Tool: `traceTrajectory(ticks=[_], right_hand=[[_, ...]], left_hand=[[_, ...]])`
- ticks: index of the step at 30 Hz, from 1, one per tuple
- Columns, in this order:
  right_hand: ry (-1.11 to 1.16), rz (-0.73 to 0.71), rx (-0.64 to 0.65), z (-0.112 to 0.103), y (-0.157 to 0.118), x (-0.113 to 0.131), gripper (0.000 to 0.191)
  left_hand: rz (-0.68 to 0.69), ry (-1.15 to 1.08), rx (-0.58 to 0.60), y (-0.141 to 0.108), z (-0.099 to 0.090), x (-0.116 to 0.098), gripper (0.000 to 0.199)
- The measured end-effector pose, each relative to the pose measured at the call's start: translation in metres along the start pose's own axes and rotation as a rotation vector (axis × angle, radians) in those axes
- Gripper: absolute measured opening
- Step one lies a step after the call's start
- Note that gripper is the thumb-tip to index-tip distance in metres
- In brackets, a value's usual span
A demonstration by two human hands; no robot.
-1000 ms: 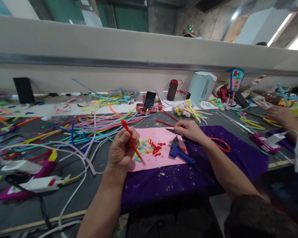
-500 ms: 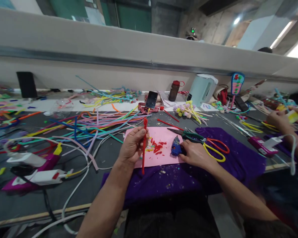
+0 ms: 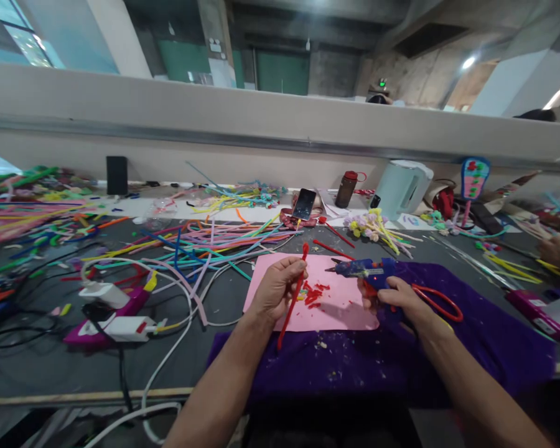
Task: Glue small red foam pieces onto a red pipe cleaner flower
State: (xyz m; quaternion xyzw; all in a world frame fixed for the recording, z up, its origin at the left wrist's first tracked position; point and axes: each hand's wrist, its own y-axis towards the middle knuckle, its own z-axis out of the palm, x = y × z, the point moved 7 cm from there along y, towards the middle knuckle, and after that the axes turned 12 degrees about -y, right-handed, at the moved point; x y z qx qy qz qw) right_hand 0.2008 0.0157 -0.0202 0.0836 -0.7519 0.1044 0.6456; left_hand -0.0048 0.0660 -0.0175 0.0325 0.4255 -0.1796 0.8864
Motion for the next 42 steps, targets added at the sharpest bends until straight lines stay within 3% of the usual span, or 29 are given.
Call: traceTrajectory(ticks=[3, 9, 14, 19, 27, 42], right_hand=[[0.007, -0.051, 0.013, 0.011, -0.001, 0.014, 0.032], [0.048, -0.209, -0.081, 0.006, 0.019, 0.038, 0.028], [-0.010, -0.221, -0.098, 0.016, 0.041, 0.026, 0.033], [-0.018, -0.278, -0.120, 0.025, 0.035, 0.009, 0.032], [-0.082, -0.352, -0.152, 0.022, 0.020, 0.014, 0.033], [-0.122, -0.327, -0.176, 0.025, 0.020, 0.011, 0.029]], left_hand=[[0.026, 0.030, -0.040, 0.000, -0.002, -0.001, 0.026], [0.061, 0.084, -0.092, 0.001, -0.007, -0.002, 0.027], [0.051, 0.054, -0.062, 0.004, -0.009, 0.001, 0.025], [0.031, 0.051, -0.078, 0.007, -0.010, 0.006, 0.027], [-0.007, 0.103, -0.045, 0.007, -0.002, 0.015, 0.024], [-0.022, 0.146, -0.058, 0.007, -0.001, 0.019, 0.025]])
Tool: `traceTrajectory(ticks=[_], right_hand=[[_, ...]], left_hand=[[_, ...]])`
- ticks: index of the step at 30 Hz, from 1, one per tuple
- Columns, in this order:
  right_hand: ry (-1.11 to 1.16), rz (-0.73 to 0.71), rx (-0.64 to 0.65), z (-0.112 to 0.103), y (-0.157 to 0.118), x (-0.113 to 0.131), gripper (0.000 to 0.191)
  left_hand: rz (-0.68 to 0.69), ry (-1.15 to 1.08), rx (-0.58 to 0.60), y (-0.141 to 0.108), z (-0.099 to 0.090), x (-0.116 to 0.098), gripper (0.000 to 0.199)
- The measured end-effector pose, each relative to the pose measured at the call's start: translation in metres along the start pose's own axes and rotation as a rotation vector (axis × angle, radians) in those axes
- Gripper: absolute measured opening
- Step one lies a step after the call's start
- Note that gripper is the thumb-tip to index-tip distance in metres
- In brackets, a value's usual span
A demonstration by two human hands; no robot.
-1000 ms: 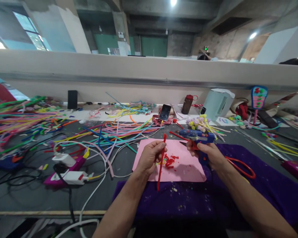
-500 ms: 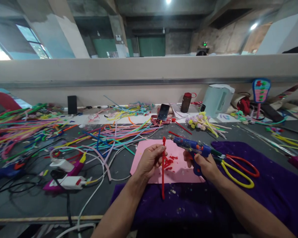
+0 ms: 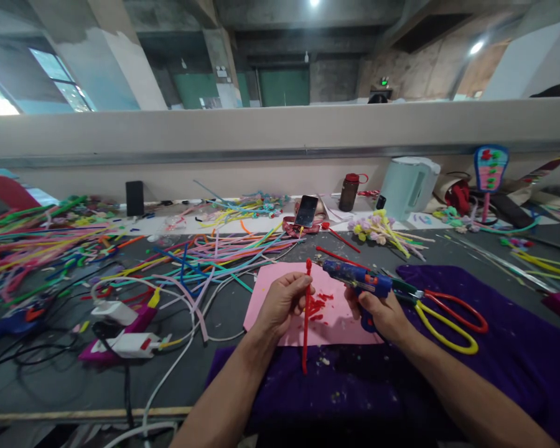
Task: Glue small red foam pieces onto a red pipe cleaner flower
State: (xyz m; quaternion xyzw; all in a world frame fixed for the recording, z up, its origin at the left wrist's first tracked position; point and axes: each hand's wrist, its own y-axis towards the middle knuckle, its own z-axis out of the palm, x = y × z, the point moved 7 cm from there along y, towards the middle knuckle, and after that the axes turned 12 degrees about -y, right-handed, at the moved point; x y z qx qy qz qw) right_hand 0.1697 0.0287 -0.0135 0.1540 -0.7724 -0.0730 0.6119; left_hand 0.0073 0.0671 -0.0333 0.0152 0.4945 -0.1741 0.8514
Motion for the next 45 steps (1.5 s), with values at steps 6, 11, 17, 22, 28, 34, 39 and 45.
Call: traceTrajectory(ticks=[6, 11, 17, 22, 28, 34, 39, 45], right_hand=[[-0.007, 0.017, 0.001, 0.0013, -0.0002, -0.0033, 0.031], [-0.043, -0.005, 0.010, 0.0012, -0.0006, -0.0055, 0.032], [-0.063, -0.027, 0.017, 0.0013, -0.0009, -0.0057, 0.033], [-0.072, -0.005, 0.025, 0.0025, -0.0009, -0.0080, 0.033], [-0.080, -0.016, 0.017, 0.0029, -0.0003, -0.0058, 0.033], [-0.125, -0.026, 0.005, 0.0022, 0.0000, -0.0044, 0.036], [-0.139, -0.022, -0.004, 0.0016, 0.0006, -0.0044, 0.033], [-0.151, -0.030, 0.014, 0.0022, 0.0016, -0.0054, 0.033]], left_hand=[[0.012, 0.009, 0.024, 0.0009, -0.0006, 0.0012, 0.025], [0.009, 0.008, 0.021, -0.0003, 0.0000, 0.0003, 0.023], [-0.001, 0.010, 0.006, -0.0006, 0.0003, -0.0003, 0.023], [-0.002, 0.004, -0.005, 0.0001, -0.0014, 0.0001, 0.024], [0.002, 0.018, 0.006, -0.0002, -0.0005, 0.0002, 0.024], [0.011, 0.020, 0.004, -0.0007, -0.0005, -0.0008, 0.024], [0.017, 0.009, 0.020, -0.0008, 0.0001, -0.0008, 0.024], [0.025, 0.027, 0.026, -0.0005, 0.0005, -0.0014, 0.025]])
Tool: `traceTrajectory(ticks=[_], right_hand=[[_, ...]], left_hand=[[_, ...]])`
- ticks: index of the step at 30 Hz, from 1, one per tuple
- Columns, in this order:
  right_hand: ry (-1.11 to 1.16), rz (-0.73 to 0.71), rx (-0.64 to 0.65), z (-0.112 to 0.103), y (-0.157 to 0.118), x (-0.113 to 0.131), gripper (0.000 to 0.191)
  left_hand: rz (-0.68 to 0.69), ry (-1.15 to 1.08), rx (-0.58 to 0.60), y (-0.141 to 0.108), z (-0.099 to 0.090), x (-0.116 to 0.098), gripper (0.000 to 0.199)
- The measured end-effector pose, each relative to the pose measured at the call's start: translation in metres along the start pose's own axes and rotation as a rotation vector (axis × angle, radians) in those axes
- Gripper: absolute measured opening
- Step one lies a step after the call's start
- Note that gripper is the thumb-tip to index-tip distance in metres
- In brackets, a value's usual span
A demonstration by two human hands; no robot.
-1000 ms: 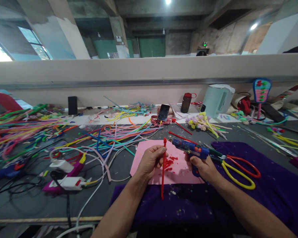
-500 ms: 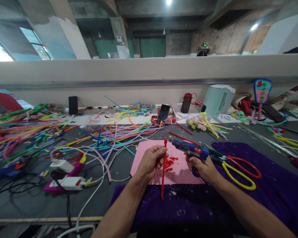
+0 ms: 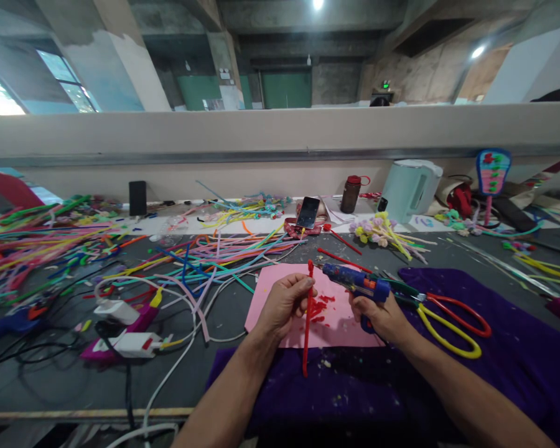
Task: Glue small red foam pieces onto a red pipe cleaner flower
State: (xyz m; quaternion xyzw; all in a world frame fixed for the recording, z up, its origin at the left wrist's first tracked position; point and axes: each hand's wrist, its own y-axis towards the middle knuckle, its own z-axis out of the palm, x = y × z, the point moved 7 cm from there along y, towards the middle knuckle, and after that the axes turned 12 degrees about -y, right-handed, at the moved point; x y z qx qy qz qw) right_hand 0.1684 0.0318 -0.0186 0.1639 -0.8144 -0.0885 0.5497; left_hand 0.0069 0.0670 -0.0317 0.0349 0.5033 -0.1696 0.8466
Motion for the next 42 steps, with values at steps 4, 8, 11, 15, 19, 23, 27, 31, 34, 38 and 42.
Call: traceTrajectory(ticks=[4, 8, 11, 15, 19, 23, 27, 31, 34, 38, 42], right_hand=[[-0.002, 0.021, 0.002, 0.000, 0.000, -0.001, 0.031], [0.065, 0.033, -0.007, -0.001, -0.001, 0.002, 0.029], [0.108, 0.037, 0.010, 0.000, -0.001, 0.004, 0.028], [0.103, 0.055, 0.008, 0.000, 0.000, -0.002, 0.029], [0.065, 0.053, -0.032, -0.002, -0.001, -0.008, 0.031], [0.020, 0.063, -0.039, -0.002, -0.002, -0.008, 0.030], [0.033, 0.068, 0.007, 0.000, -0.001, -0.003, 0.033], [0.115, 0.057, 0.063, 0.002, 0.001, 0.001, 0.032], [0.152, 0.066, 0.042, 0.001, 0.001, -0.001, 0.031], [0.139, 0.074, 0.005, -0.001, 0.000, -0.005, 0.032], [0.155, 0.055, 0.034, 0.001, 0.001, -0.004, 0.034]], left_hand=[[0.007, -0.005, -0.009, -0.001, 0.000, -0.001, 0.024], [0.010, -0.004, -0.014, 0.000, 0.000, -0.002, 0.024], [0.013, -0.002, -0.010, 0.001, -0.001, -0.002, 0.025], [0.012, 0.001, -0.007, 0.001, -0.001, -0.001, 0.025], [0.002, -0.006, -0.015, 0.000, -0.001, 0.000, 0.025], [0.008, -0.009, -0.006, 0.000, 0.000, -0.001, 0.025], [-0.002, -0.007, 0.001, 0.000, 0.000, -0.001, 0.025], [-0.009, 0.008, -0.009, 0.000, -0.001, -0.001, 0.025], [-0.010, 0.004, -0.006, 0.000, -0.001, 0.000, 0.025], [0.003, -0.008, 0.004, 0.000, -0.001, -0.001, 0.025], [0.006, -0.013, -0.015, -0.001, -0.001, -0.003, 0.025]])
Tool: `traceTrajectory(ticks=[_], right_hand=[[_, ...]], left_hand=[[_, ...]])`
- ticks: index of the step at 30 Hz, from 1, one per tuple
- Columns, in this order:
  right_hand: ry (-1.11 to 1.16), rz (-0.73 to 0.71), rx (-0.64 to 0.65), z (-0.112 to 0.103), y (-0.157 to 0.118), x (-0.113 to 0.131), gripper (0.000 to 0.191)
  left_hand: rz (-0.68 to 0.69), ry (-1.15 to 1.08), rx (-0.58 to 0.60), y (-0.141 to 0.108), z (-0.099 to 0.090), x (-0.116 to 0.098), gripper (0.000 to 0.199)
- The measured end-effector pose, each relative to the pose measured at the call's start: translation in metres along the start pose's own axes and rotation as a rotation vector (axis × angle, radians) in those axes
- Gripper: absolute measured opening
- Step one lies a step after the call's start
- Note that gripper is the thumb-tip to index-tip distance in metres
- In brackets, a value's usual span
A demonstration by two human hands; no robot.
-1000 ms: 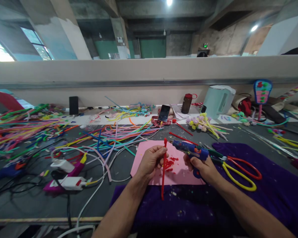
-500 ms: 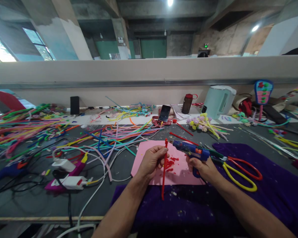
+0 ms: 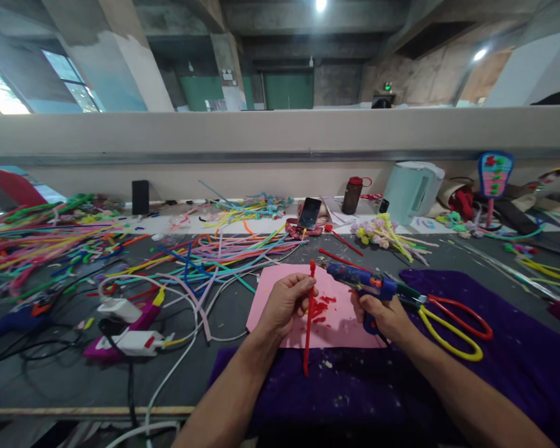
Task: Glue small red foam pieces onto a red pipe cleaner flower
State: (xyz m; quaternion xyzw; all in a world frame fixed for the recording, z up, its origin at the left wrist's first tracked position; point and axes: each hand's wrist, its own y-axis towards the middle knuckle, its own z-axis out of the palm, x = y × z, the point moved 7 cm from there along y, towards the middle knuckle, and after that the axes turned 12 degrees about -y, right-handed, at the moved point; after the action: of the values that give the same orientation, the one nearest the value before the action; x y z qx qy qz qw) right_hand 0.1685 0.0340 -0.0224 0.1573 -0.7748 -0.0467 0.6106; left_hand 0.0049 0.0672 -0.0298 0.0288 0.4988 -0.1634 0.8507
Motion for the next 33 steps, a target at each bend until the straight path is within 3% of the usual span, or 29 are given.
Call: traceTrajectory(ticks=[10, 15, 26, 33], right_hand=[[0.442, 0.293, 0.060, -0.009, 0.015, -0.011, 0.061], [0.543, 0.314, 0.018, -0.014, 0.022, -0.012, 0.055], [0.499, 0.329, 0.008, -0.018, 0.025, -0.023, 0.050], [0.416, 0.339, -0.015, -0.020, 0.023, -0.025, 0.047]], left_hand=[[-0.007, 0.024, -0.039, 0.004, -0.001, -0.001, 0.023], [-0.021, 0.030, -0.041, 0.005, -0.001, 0.000, 0.021], [-0.036, 0.130, -0.039, 0.008, -0.004, -0.002, 0.024], [0.074, 0.314, -0.171, 0.009, -0.040, -0.024, 0.027]])
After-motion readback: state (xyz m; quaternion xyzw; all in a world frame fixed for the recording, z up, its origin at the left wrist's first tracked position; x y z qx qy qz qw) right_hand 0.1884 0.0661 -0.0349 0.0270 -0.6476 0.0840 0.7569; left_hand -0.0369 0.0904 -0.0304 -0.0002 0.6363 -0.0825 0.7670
